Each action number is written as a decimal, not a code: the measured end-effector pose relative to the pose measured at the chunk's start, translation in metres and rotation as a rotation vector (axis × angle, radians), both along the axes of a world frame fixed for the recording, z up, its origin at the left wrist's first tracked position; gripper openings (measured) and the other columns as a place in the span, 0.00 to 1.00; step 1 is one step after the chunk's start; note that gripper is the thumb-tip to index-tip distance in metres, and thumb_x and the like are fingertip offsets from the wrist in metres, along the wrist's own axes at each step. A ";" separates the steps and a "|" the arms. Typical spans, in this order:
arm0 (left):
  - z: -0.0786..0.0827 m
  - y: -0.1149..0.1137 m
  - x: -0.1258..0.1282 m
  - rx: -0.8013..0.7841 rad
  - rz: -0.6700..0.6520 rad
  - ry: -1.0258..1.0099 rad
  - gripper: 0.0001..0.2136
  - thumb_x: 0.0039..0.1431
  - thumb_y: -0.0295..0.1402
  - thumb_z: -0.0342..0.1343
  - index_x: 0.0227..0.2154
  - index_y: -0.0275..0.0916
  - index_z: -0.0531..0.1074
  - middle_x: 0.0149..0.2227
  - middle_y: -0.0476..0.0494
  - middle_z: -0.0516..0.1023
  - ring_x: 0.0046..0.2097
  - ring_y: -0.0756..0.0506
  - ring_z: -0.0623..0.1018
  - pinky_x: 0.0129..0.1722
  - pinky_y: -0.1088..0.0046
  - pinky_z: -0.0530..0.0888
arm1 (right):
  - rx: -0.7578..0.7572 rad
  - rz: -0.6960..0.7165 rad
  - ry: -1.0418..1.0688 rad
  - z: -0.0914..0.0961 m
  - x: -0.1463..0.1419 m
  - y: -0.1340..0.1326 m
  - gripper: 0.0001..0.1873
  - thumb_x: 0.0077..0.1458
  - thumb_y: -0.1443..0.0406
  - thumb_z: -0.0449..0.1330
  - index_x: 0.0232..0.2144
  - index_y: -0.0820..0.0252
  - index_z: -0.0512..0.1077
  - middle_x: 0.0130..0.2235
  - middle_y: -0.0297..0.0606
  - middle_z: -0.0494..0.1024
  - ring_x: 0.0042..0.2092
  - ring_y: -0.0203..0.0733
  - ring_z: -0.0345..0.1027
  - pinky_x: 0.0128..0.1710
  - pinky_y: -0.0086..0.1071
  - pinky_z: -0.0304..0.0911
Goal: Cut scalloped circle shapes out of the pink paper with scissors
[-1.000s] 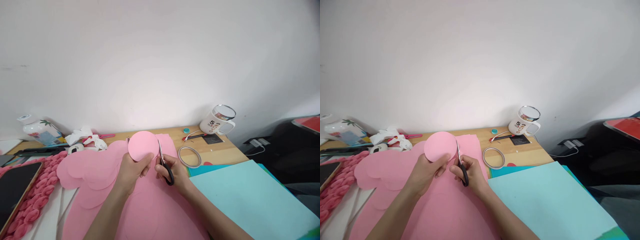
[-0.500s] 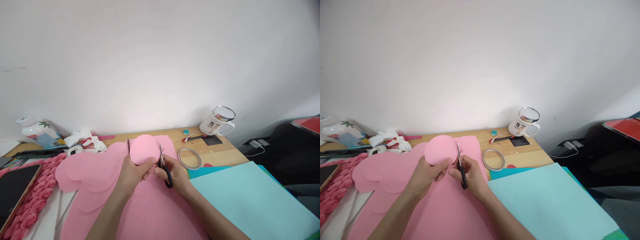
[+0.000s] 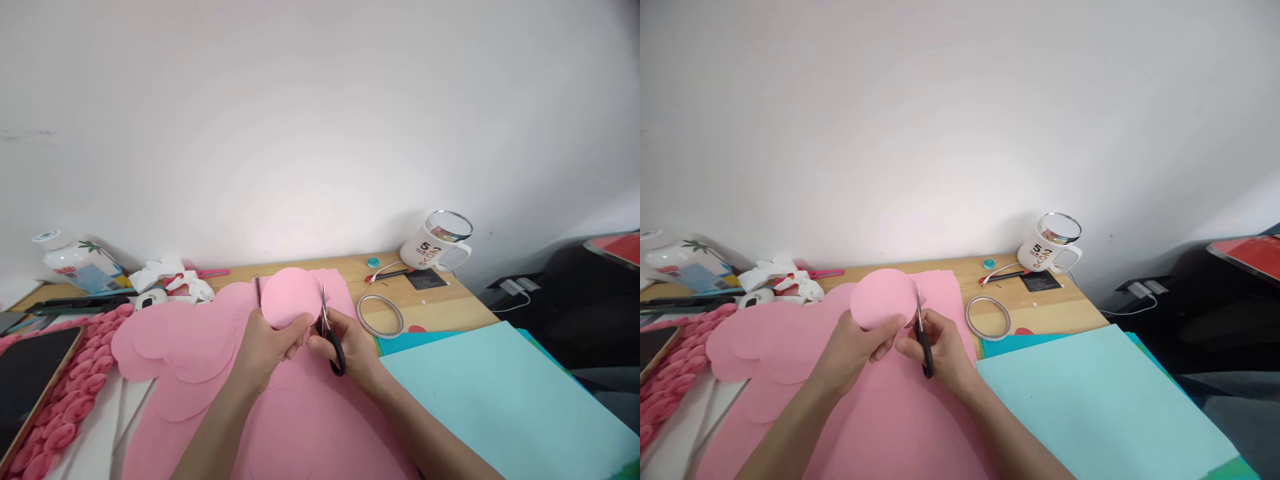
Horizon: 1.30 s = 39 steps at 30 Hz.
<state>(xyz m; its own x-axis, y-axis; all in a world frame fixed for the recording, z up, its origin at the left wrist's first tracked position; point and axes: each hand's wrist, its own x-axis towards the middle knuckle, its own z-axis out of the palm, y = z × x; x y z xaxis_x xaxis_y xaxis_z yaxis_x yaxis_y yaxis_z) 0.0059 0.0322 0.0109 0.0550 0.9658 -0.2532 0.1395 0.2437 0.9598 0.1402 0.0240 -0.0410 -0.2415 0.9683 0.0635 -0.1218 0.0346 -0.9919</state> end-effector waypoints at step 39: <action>-0.006 0.001 -0.003 0.025 0.024 0.022 0.16 0.43 0.35 0.56 0.09 0.38 0.58 0.10 0.56 0.57 0.16 0.55 0.57 0.17 0.76 0.55 | -0.044 -0.071 -0.049 0.000 0.000 -0.002 0.09 0.44 0.62 0.61 0.20 0.60 0.65 0.16 0.27 0.64 0.19 0.30 0.55 0.18 0.24 0.51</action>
<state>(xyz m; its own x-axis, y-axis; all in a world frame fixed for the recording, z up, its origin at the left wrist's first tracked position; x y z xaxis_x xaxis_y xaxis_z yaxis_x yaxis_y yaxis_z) 0.0031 0.0332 0.0053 0.0259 0.9730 -0.2294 0.1552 0.2228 0.9624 0.1403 0.0221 -0.0405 -0.1737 0.9847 0.0101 -0.0721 -0.0025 -0.9974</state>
